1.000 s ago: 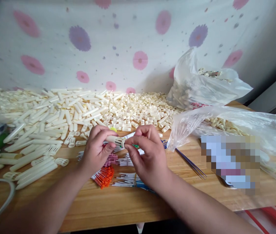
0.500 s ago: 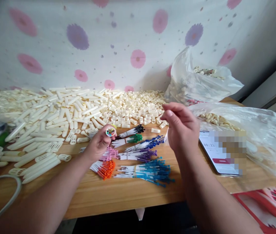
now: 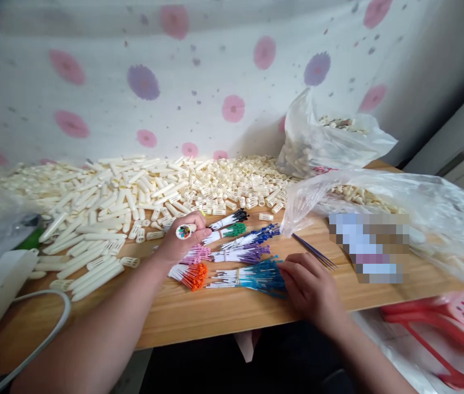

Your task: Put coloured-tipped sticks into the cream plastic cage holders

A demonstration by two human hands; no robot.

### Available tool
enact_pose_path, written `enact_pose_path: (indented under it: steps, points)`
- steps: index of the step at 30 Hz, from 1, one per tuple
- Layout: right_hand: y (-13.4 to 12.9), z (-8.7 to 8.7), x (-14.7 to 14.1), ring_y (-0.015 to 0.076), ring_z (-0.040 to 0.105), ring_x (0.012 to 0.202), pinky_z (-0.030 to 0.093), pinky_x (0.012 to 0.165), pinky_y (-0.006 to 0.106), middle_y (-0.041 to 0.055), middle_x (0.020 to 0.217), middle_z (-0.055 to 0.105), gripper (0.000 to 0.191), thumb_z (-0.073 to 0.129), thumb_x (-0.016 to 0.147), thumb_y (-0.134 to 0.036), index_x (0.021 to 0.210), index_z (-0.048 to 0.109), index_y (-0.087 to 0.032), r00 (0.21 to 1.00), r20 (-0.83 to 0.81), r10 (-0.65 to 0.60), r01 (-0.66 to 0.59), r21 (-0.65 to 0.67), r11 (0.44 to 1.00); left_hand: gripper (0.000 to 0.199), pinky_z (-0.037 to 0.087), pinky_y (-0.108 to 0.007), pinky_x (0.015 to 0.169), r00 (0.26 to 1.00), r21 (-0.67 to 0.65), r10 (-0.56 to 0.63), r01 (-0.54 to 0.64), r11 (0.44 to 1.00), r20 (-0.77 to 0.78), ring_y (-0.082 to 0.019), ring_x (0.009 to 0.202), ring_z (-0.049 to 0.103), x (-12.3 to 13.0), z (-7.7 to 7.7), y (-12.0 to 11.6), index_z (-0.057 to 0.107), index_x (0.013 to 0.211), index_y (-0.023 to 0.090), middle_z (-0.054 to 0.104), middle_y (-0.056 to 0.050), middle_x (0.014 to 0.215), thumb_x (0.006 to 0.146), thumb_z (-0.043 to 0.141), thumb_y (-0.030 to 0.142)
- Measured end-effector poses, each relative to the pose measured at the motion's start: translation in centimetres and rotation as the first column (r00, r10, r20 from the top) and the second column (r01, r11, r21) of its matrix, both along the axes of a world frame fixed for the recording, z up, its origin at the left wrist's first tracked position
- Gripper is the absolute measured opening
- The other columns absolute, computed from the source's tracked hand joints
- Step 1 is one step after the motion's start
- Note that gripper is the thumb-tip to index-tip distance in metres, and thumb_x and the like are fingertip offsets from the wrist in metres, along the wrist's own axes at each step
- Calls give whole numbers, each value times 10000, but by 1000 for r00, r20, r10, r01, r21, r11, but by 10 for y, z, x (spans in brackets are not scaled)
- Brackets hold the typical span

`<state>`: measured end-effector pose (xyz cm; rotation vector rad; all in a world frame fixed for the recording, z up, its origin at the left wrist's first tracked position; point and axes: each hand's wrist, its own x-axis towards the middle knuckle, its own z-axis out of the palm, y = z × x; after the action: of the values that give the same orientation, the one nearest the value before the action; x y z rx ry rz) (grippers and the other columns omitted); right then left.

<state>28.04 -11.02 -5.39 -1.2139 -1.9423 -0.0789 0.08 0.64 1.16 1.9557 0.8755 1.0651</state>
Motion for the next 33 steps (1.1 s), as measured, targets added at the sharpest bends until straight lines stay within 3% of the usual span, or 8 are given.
enact_pose_path:
  steps: [4,9,14,23,33]
  points:
    - [-9,-3,4,194,618,850,548,713,341,92,941,614,162,573,847,-202,994,637,-181,998,23,-66,68,-70,995,257,352,-270,612,1000,19,3,-2,1000,-11,-125,604,441,1,-1,0,466,586,185,461,36,610,768,619,283]
    - [-8,11,-4,203,601,903,545,762,374,108,991,607,247,593,848,-301,1061,618,-178,994,107,-5,27,-200,979,246,361,-271,613,1000,20,12,-11,1000,-21,-127,612,446,1,-3,3,471,604,185,470,32,619,780,609,287]
    - [-8,13,-5,213,599,913,537,772,381,111,996,612,276,646,806,-332,1032,633,-173,992,127,20,8,-219,976,248,379,-284,636,999,32,25,-24,999,-33,-138,641,467,-1,-7,7,480,615,185,502,19,650,783,613,312]
    - [-6,3,1,211,598,903,535,772,384,103,983,617,162,584,853,-267,981,648,-191,986,164,17,20,-217,976,275,354,-276,629,1000,17,25,-25,1000,-5,-128,620,445,-3,-5,9,470,587,185,466,31,626,767,637,309]
    - [-7,-3,4,237,604,937,538,781,397,86,1025,614,282,659,790,-358,1048,651,-244,981,195,17,16,-168,986,250,368,-280,634,1000,44,13,-14,999,15,-129,623,455,-6,-2,7,483,587,187,479,31,623,753,644,283]
